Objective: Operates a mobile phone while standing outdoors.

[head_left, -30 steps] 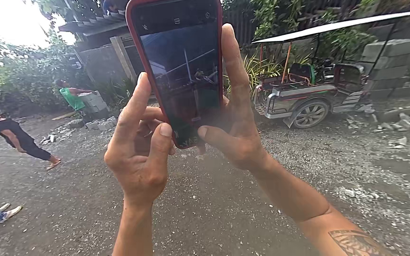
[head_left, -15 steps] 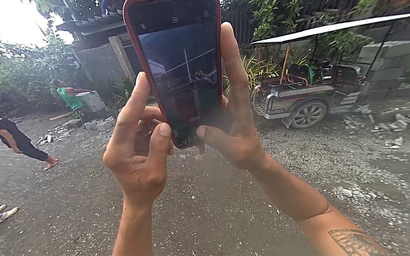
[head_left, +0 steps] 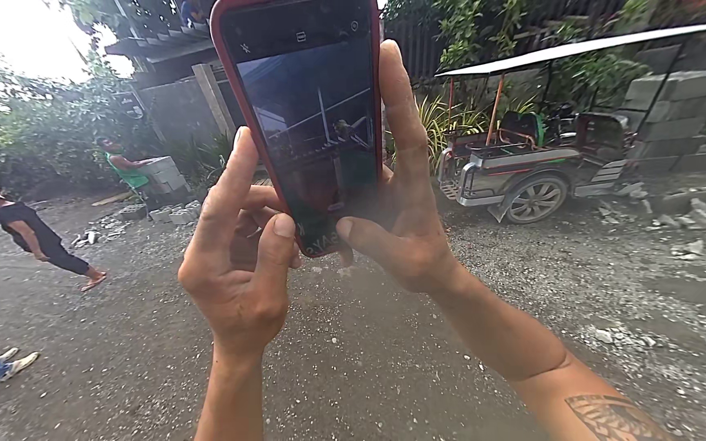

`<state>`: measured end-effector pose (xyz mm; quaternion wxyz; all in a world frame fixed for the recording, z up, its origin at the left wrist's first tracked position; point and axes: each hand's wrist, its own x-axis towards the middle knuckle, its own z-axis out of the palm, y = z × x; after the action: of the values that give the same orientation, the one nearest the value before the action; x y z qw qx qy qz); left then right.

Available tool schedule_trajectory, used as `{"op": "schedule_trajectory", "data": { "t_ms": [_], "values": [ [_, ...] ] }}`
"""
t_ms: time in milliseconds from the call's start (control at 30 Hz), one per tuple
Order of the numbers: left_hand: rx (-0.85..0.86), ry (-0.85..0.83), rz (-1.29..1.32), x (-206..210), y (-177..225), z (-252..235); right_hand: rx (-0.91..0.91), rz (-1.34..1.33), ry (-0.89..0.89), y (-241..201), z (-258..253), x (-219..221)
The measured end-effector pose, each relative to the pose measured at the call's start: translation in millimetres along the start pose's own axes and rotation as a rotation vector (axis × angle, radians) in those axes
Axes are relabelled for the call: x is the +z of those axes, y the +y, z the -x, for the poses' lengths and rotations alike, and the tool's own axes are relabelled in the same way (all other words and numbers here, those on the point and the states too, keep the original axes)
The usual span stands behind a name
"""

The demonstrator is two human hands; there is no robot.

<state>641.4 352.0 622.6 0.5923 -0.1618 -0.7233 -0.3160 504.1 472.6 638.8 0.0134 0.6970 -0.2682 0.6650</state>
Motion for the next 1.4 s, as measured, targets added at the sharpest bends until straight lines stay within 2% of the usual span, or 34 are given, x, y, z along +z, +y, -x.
{"op": "schedule_trajectory", "data": {
  "t_ms": [867,1067,1200,1400],
  "values": [
    [0.01,-0.006,0.01,6.5,4.9,1.3,0.006,-0.039,-0.008,-4.0,5.5,-5.9],
    [0.003,-0.001,0.004,8.3,6.2,1.9,0.119,-0.056,0.036,-22.2,2.0,-3.4],
    [0.004,0.003,-0.01,8.3,6.9,2.9,0.028,-0.059,-0.02,-6.7,6.9,-8.6],
    [0.005,0.005,-0.007,8.9,7.6,3.5,0.052,-0.084,-0.002,-6.5,8.0,-8.4]
  ]
}}
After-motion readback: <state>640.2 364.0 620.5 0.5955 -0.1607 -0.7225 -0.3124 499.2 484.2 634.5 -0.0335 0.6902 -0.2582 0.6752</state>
